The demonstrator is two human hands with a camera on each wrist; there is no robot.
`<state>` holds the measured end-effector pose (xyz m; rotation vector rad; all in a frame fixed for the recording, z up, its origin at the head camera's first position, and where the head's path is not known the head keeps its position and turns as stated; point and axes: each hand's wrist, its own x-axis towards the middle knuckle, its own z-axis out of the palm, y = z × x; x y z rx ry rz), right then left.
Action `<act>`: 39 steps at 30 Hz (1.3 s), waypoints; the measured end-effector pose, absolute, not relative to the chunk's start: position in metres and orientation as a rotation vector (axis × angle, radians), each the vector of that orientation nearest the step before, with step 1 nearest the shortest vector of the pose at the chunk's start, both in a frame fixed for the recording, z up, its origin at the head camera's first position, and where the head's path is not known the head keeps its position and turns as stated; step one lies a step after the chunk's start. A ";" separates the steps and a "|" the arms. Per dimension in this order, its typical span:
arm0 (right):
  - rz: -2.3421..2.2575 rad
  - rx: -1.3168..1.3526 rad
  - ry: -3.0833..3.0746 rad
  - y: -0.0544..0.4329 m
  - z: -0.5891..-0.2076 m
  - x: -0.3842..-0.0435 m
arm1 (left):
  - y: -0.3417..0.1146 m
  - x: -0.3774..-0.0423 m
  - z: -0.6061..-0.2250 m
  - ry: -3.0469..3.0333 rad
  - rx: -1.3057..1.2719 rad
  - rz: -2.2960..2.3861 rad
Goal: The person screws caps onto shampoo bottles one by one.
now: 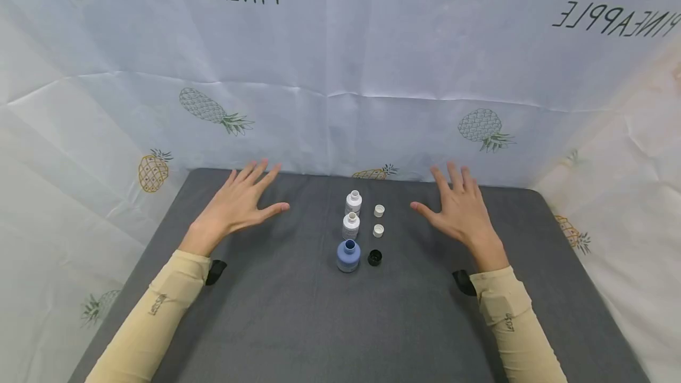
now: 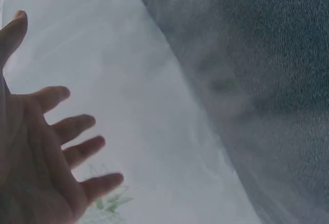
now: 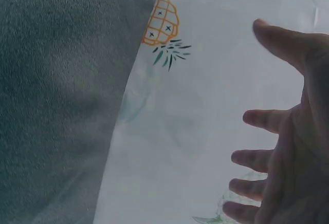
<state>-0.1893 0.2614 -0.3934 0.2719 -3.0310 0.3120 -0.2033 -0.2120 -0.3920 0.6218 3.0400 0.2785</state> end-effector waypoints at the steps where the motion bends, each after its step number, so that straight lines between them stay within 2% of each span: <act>1: 0.334 0.283 -3.030 0.261 -0.394 -0.190 | -0.211 -0.205 -0.393 3.034 0.628 0.315; 12: 0.733 0.459 -3.047 0.252 -0.406 -0.201 | -0.196 -0.221 -0.409 2.840 0.806 1.002; 17: 0.900 0.539 -3.063 0.248 -0.412 -0.209 | -0.188 -0.229 -0.415 2.669 0.803 1.243; 27: 1.161 0.680 -3.087 0.238 -0.428 -0.223 | -0.171 -0.250 -0.429 2.465 0.841 1.256; 39: 1.208 0.731 -3.198 0.220 -0.445 -0.234 | -0.144 -0.267 -0.442 2.358 0.919 1.053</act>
